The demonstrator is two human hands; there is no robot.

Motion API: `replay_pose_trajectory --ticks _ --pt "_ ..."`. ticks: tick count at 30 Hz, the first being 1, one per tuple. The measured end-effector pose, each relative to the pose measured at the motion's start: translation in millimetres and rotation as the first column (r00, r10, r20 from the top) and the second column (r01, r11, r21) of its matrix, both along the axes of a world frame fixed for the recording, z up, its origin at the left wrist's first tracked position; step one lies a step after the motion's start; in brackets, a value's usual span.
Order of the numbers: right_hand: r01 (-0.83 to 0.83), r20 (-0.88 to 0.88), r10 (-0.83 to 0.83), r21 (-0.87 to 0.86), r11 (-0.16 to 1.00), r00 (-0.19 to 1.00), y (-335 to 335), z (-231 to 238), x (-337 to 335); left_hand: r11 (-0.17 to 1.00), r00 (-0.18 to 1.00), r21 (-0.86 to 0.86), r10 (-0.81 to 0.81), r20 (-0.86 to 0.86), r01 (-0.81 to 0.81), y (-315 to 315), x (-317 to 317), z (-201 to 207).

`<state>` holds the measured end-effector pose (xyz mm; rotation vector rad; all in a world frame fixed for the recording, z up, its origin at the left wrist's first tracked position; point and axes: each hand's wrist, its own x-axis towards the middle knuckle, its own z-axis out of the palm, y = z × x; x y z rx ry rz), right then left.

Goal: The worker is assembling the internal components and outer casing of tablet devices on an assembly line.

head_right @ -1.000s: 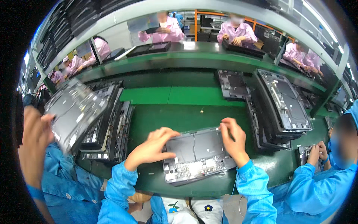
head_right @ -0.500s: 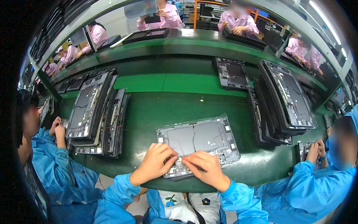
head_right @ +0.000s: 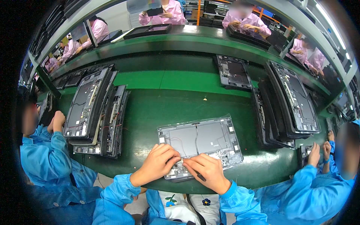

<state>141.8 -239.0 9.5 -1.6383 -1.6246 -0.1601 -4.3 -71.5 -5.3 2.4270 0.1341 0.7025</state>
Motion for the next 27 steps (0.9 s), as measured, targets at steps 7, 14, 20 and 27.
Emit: replay_pose_trajectory --ticks 7,14,20,27 --pt "0.080 -0.079 -0.080 0.003 0.997 0.994 1 -2 -2 0.996 0.996 0.044 -0.069 -0.054 0.071 8 6 13" --pt "0.151 -0.108 -0.153 -0.021 0.988 0.982 4 -3 -8 0.969 0.890 -0.149 -0.239 -0.390 0.195 35 29 26" --pt "0.164 -0.143 -0.164 -0.011 0.986 0.976 6 -4 -5 0.976 0.888 -0.121 -0.215 -0.407 0.180 30 27 31" --pt "0.170 -0.260 -0.166 -0.006 0.985 0.951 5 -9 -3 0.949 0.957 0.174 -0.280 0.080 0.263 28 -21 3"
